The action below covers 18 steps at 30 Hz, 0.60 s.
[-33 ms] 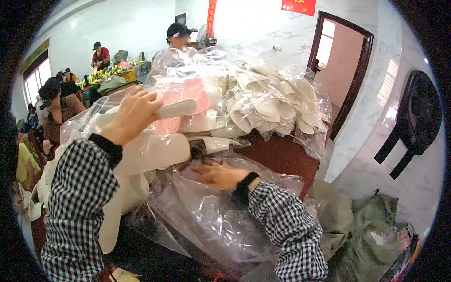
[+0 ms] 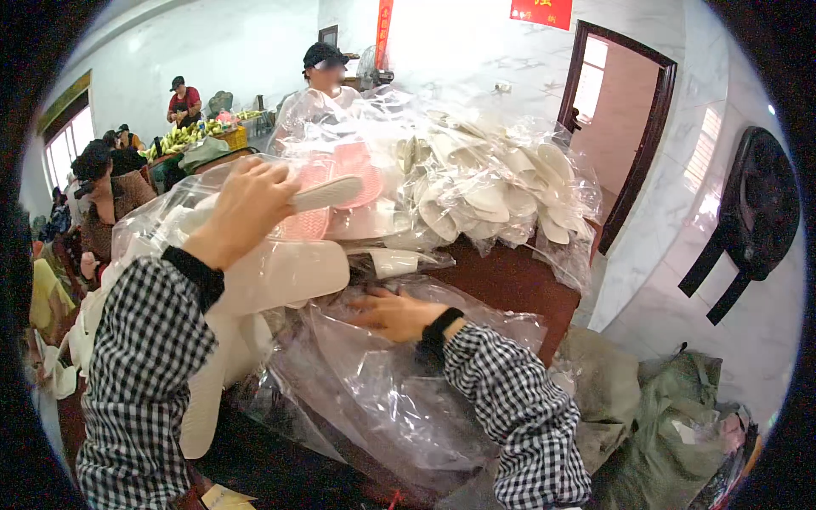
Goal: Packing and organizing slippers into plastic bags at a manufacturing facility.
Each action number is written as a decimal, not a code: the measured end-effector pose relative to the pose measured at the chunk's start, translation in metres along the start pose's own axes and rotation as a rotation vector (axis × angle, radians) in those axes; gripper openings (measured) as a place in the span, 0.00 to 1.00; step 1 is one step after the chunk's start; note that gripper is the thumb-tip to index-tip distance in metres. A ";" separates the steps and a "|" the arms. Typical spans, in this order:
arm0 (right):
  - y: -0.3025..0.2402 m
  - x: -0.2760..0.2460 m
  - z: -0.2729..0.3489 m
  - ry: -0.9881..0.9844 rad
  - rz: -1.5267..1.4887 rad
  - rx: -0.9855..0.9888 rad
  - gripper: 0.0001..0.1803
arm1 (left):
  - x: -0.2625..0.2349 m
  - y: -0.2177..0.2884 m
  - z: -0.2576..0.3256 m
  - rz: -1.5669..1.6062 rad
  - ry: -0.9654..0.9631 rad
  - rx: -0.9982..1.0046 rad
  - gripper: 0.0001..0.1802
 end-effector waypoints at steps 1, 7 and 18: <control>0.000 0.000 -0.013 0.003 0.002 -0.006 0.27 | -0.004 0.006 0.000 -0.007 0.000 -0.001 0.09; 0.012 -0.021 -0.003 0.139 -0.175 0.012 0.24 | -0.068 0.121 0.010 0.035 0.340 0.177 0.10; 0.020 -0.092 0.016 0.475 -0.814 0.030 0.20 | -0.009 0.208 0.098 -0.013 -0.125 0.377 0.19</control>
Point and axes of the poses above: each hand's wrist, its own z-axis away from the middle knuckle, its own x-axis out of the palm, y = z × x, the point moved 5 cm from there along -z, towards the middle knuckle, and after that the axes turned 11 degrees about -z, right-handed, at the moved point
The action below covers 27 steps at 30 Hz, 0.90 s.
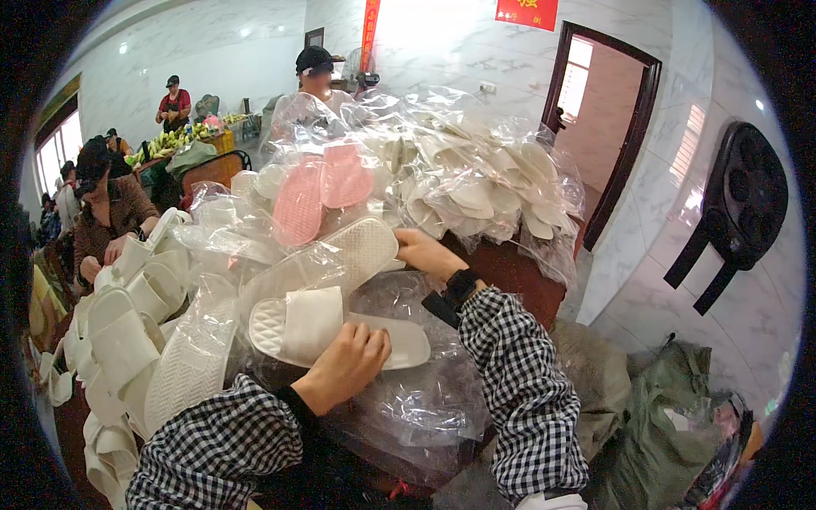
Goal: Packing and organizing slippers into plastic bags at a manufacturing facility.
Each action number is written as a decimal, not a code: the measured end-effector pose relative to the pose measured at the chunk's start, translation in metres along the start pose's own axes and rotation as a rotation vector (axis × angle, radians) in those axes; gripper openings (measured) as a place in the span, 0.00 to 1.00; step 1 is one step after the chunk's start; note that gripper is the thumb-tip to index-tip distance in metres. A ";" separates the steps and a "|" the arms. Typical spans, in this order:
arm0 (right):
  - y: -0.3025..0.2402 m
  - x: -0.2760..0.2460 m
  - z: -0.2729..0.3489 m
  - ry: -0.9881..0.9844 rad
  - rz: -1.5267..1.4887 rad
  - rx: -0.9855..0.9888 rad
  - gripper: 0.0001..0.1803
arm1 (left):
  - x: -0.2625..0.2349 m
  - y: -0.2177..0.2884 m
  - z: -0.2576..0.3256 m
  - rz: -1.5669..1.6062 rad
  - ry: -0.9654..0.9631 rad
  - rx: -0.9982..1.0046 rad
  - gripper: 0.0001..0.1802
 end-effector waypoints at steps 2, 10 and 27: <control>-0.020 -0.004 0.013 0.077 -0.049 0.032 0.21 | 0.003 0.001 -0.009 0.010 0.010 -0.029 0.23; -0.132 -0.040 0.141 0.308 0.238 -0.033 0.17 | -0.018 -0.021 0.023 0.666 0.158 0.078 0.36; 0.408 -0.040 0.411 0.763 0.155 0.867 0.12 | -0.101 -0.060 0.152 0.864 -0.240 -0.290 0.23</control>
Point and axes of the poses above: each hand's wrist, its own z-axis away from the middle knuckle, its own x-axis out of the palm, y = z × x, the point moved 5 cm from there along -z, towards the middle knuckle, and after that the axes turned 11 degrees about -z, right-handed, at the moved point
